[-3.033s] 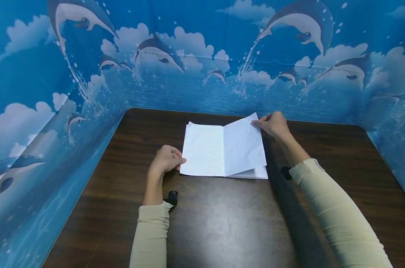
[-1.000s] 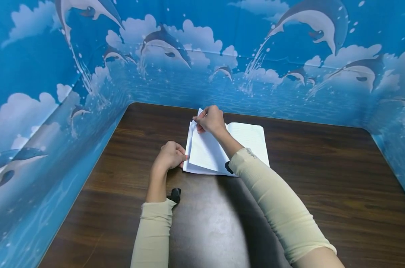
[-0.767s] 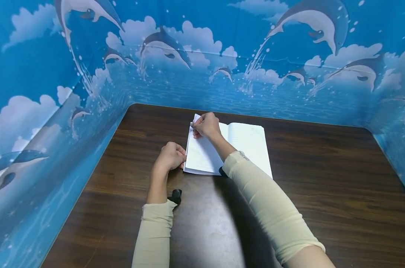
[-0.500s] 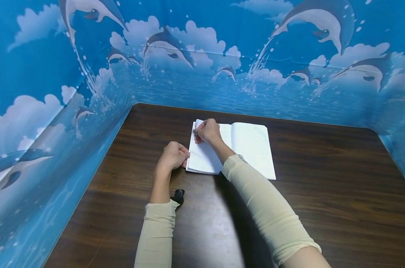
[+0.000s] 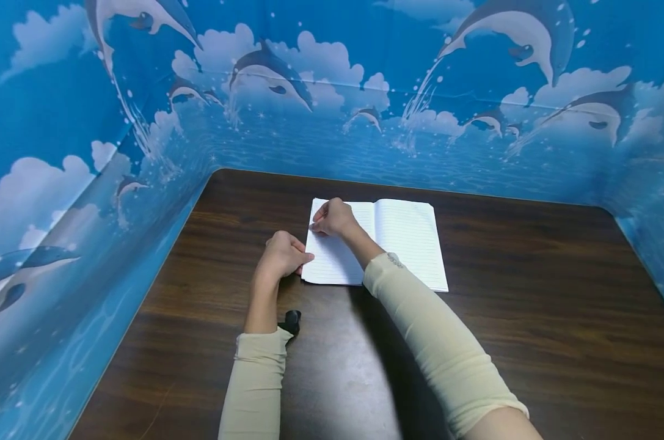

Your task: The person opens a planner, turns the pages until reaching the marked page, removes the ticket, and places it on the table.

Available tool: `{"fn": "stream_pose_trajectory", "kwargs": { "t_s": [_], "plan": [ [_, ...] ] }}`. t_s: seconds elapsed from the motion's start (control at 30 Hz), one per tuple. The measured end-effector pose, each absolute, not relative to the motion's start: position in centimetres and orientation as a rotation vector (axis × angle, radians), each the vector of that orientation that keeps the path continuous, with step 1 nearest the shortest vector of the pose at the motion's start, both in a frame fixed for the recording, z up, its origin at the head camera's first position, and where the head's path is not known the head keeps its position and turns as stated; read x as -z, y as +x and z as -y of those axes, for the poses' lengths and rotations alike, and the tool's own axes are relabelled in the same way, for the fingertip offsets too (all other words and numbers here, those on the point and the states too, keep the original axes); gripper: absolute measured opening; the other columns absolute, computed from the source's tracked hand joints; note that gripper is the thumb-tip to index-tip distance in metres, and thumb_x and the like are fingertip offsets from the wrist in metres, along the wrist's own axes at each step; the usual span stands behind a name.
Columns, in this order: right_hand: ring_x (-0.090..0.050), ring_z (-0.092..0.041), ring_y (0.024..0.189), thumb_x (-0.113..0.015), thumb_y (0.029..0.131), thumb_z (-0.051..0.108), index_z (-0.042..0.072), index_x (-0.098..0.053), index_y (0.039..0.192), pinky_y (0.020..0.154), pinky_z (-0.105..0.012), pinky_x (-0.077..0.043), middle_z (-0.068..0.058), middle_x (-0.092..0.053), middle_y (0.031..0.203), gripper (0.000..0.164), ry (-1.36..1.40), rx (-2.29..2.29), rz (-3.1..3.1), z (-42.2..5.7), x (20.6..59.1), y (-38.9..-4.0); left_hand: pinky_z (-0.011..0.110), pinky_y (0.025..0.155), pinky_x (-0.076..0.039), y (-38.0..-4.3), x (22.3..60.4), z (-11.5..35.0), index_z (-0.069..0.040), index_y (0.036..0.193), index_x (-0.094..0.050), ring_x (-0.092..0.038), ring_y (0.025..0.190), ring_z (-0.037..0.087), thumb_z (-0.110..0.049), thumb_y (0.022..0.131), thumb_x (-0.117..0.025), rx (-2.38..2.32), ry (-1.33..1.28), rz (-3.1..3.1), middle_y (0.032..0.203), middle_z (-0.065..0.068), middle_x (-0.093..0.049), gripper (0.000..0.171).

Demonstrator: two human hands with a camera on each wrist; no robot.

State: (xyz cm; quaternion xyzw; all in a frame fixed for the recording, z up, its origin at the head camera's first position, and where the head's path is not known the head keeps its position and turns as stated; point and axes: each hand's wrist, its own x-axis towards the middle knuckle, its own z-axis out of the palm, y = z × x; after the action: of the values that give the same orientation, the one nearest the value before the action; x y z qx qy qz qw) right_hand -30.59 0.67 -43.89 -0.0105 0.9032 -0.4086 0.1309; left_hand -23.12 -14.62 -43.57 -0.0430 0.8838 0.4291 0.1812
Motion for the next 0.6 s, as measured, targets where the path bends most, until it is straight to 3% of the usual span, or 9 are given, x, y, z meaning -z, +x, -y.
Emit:
{"fn": "stream_pose_trajectory", "kwargs": {
  "t_s": [0.13, 0.37, 0.6],
  "plan": [
    [-0.057, -0.009, 0.073, -0.088, 0.089, 0.011, 0.006, -0.080, 0.098, 0.075, -0.023, -0.047, 0.003, -0.066, 0.077, 0.013, -0.208, 0.975, -2.709, -1.6, 43.4, -30.1, 0.025, 0.061, -0.048, -23.2, 43.6, 14.5, 0.004, 0.106, -0.075, -0.066, 0.055, 0.010, -0.012, 0.099, -0.078, -1.190, -0.126, -2.505, 0.065, 0.003, -0.071, 0.018],
    [-0.070, -0.025, 0.099, -0.088, 0.088, 0.009, 0.006, -0.079, 0.106, 0.095, -0.038, -0.056, -0.013, -0.078, 0.110, 0.021, -0.246, 0.810, -2.753, -5.2, 42.9, -29.7, 0.028, 0.065, -0.048, -23.0, 43.6, 14.4, 0.002, 0.104, -0.075, -0.065, 0.060, 0.013, -0.013, 0.100, -0.077, -1.158, -0.154, -2.515, 0.066, 0.004, -0.070, 0.016],
    [-0.072, -0.033, 0.111, -0.086, 0.090, 0.009, 0.004, -0.076, 0.120, 0.104, -0.046, -0.055, -0.019, -0.078, 0.118, 0.032, -0.194, 0.752, -2.803, -10.6, 42.4, -29.5, 0.030, 0.067, -0.047, -22.9, 43.5, 14.3, 0.002, 0.105, -0.073, -0.065, 0.063, 0.016, -0.013, 0.101, -0.076, -1.145, -0.165, -2.509, 0.068, 0.006, -0.070, 0.016]
  ]
}}
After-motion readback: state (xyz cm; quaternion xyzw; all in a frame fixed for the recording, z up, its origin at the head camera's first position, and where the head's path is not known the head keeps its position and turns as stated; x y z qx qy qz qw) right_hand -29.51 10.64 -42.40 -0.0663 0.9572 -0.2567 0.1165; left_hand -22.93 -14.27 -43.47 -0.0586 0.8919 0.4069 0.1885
